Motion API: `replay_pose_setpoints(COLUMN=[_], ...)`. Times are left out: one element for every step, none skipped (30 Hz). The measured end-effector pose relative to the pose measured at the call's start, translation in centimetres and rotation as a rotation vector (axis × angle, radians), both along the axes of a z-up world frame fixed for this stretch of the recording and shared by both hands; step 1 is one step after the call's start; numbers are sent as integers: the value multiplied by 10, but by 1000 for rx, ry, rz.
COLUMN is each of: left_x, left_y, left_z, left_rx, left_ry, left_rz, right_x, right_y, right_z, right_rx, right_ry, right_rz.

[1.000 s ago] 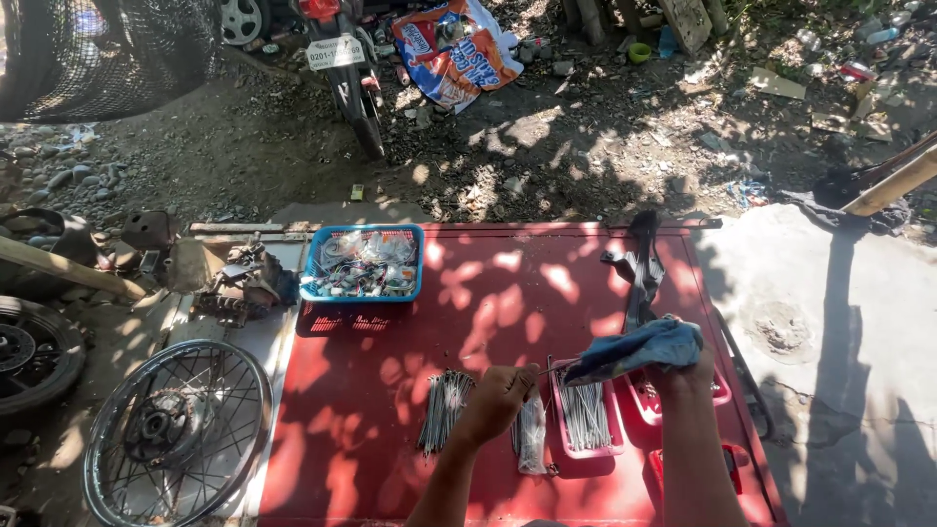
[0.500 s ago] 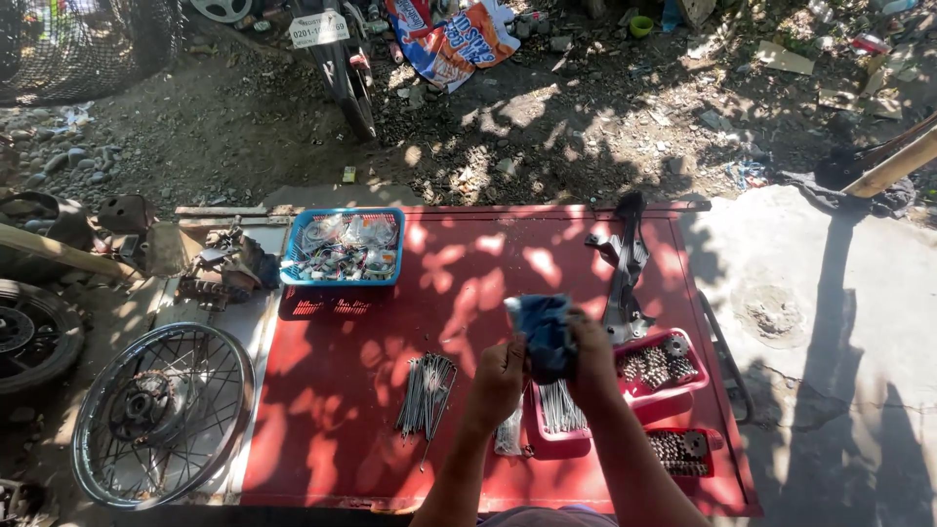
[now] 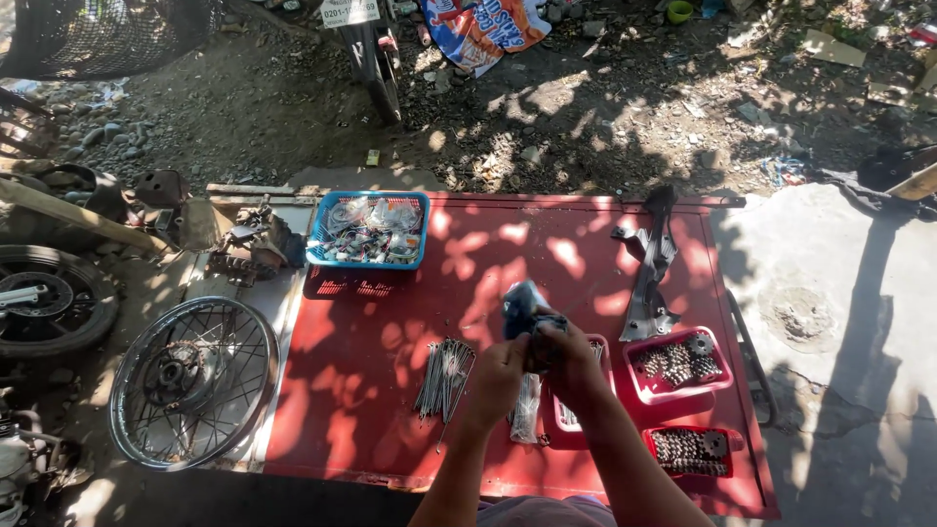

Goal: Cleaning and wiping individual motorcycle wheel spokes with a cloth and sorting them into bins.

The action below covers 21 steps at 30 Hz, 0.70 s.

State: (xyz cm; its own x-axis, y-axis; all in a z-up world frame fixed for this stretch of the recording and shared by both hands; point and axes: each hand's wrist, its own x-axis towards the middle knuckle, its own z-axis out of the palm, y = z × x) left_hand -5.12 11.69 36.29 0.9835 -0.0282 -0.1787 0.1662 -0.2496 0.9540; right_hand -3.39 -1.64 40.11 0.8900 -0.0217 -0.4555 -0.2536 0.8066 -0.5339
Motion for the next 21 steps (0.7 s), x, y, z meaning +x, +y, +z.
replay_pose_setpoints(left_x=[0, -1, -1, -1, -1, 2, 1, 0, 1, 2, 5, 6, 8, 9, 9, 10, 12, 9, 10, 11, 14], left_y=[-2, -4, -1, 1, 5, 13, 21, 30, 39, 48, 54, 54, 55, 56, 57, 58, 59, 64, 70, 75, 85], left_z=[-1, -2, -2, -1, 0, 9, 19, 28, 22, 16, 10, 15, 20, 25, 16, 6, -2, 8, 19, 30, 22], left_rx=[9, 17, 16, -2, -19, -20, -24, -28, -28, -78, -132, -135, -129, -122, -124, -30, 64, 63, -32, -127, -130], left_ry=[15, 29, 24, 10, -3, -8, -26, -44, -46, -54, -63, -66, -71, -75, -74, -78, -83, -83, -83, -83, -77], left_rz=[-4, -8, -12, -13, -11, -11, -37, -62, -60, -81, -106, -106, -137, -168, -168, -127, -86, -87, -106, -125, -130], right_x=[4, 8, 11, 13, 17, 23, 26, 29, 33, 37, 42, 41, 40, 40, 31, 22, 15, 16, 21, 27, 28], right_y=[4, 9, 9, 10, 12, 8, 5, 2, 2, 2, 0, 10, 20, 29, 46, 63, 79, 75, 72, 68, 64], right_z=[-28, -56, -50, -43, -36, -18, 0, 18, 18, 17, 18, 0, -18, -36, -27, -18, -9, -10, -10, -10, 9], right_rx=[-182, -365, -367, -368, -368, -369, -366, -363, -364, -274, -185, -188, -331, -473, -475, -699, -915, -916, -798, -677, -679], right_ry=[-40, -80, -85, -39, 7, 2, 66, 129, 127, 174, 218, 215, 260, 305, 306, 274, 238, 239, 258, 274, 282], right_rz=[16, 32, 27, -29, -81, -83, -141, -199, -197, -284, -375, -376, -317, -257, -258, -61, 141, 140, 47, -44, -48])
